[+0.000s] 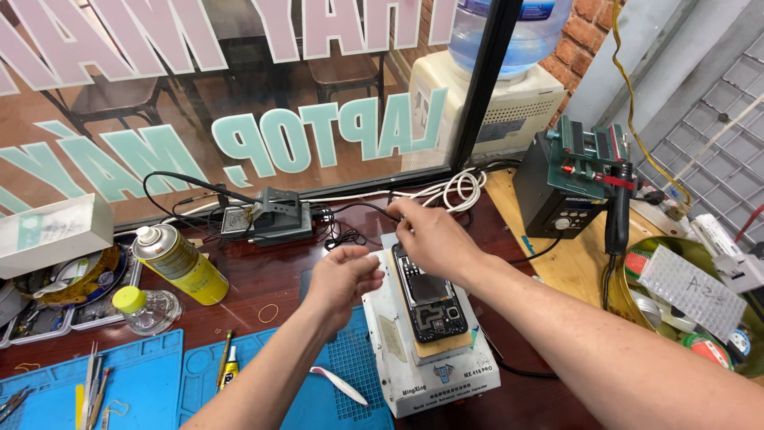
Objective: The person uses a soldering iron to work on the internal components of a disassembled mobile phone placed on a heat plate. They repeatedly apply the soldering iron to small areas on the motherboard while holding the device steady.
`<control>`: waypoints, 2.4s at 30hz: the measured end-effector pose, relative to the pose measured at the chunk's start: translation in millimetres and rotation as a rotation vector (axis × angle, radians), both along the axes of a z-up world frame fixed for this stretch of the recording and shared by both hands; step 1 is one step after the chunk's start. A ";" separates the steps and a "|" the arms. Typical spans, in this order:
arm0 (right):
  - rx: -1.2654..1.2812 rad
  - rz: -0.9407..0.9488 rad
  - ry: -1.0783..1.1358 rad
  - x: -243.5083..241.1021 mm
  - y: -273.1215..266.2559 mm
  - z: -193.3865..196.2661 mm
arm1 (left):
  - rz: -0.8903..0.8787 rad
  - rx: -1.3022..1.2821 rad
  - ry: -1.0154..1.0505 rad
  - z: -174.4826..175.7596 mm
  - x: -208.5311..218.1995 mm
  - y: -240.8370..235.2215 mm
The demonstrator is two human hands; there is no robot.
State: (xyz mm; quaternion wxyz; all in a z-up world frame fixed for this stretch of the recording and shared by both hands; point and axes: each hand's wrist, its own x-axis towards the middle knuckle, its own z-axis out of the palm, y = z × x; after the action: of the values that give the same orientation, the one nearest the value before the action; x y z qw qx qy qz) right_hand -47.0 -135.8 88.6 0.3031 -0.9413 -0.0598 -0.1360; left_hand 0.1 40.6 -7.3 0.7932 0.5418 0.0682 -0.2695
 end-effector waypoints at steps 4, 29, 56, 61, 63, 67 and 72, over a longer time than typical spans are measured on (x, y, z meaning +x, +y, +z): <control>0.432 -0.127 0.112 0.4 -10.4 13.0 | -0.031 -0.302 0.103 10.5 3.9 0.5; 0.924 -0.150 0.193 -21.5 -9.6 44.4 | -0.144 -0.510 0.111 37.4 -2.5 -3.1; 0.158 -0.047 0.067 11.3 -39.5 -0.4 | -0.391 0.723 -1.253 42.7 12.7 -36.6; 0.131 -0.048 0.117 16.2 -39.8 -5.6 | -0.475 0.874 -1.232 43.1 10.8 -38.1; 0.114 -0.037 0.121 18.0 -40.5 -4.1 | -0.492 0.882 -1.191 42.6 10.4 -36.1; 0.105 -0.043 0.155 19.7 -39.8 -2.9 | -0.481 0.894 -1.181 40.9 11.7 -37.1; 0.106 0.001 0.193 19.9 -38.2 -3.2 | -0.480 0.866 -1.196 35.6 14.3 -36.8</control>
State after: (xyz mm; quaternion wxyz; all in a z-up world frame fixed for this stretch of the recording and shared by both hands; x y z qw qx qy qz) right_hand -27.1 -173.9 85.4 0.3569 -0.9326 -0.0233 -0.0475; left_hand 14.4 3.8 28.4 0.3325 0.8568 -0.3915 -0.0452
